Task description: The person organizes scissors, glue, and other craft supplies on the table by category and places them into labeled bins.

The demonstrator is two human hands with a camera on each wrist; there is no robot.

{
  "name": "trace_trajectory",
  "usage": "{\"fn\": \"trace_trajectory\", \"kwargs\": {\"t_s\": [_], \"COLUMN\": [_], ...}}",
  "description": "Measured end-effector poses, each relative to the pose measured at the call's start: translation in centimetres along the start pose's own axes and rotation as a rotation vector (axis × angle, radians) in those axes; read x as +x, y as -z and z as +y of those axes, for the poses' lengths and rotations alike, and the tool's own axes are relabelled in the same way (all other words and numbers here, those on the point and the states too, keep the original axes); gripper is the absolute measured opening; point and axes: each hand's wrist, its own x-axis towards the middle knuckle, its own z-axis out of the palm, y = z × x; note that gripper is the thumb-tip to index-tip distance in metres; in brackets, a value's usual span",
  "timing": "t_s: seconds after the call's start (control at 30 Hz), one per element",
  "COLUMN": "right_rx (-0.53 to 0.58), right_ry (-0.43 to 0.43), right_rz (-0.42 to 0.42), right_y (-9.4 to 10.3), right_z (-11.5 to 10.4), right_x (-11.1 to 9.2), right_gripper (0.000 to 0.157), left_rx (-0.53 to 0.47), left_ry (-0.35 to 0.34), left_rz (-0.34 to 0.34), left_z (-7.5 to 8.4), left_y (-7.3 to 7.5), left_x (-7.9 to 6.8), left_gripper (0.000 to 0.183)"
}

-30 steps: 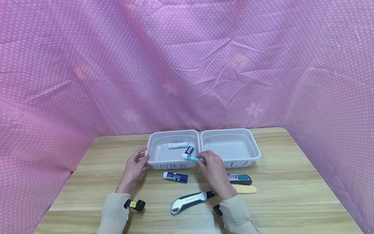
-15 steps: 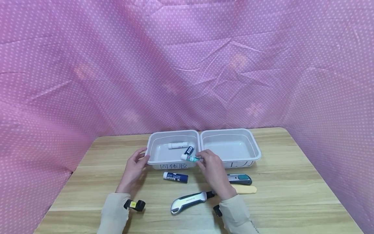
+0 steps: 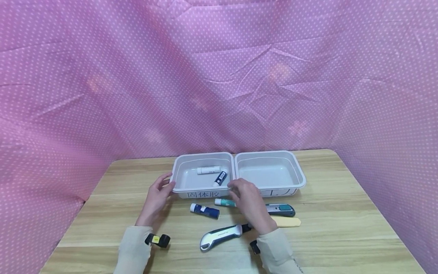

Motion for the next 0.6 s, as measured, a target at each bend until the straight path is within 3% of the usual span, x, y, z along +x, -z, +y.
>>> {"fn": "trace_trajectory", "kwargs": {"t_s": [0.17, 0.43, 0.6], "right_rx": [-0.054, -0.135, -0.198], "right_ry": [0.033, 0.134, 0.235], "right_rz": [-0.110, -0.193, -0.242], "right_y": [-0.2, -1.8, -3.8], "right_z": [0.0, -0.1, -1.2], "right_x": [-0.1, -0.7, -1.4], "right_gripper": [0.016, 0.014, 0.027], "left_rx": [0.008, -0.004, 0.004], "left_ry": [0.001, -0.019, 0.001], "left_rz": [-0.004, 0.001, -0.004], "left_z": [-0.1, -0.1, -0.1], "left_y": [0.1, 0.0, 0.0], "left_x": [0.1, 0.0, 0.0], "left_gripper": [0.046, 0.048, 0.047]}}
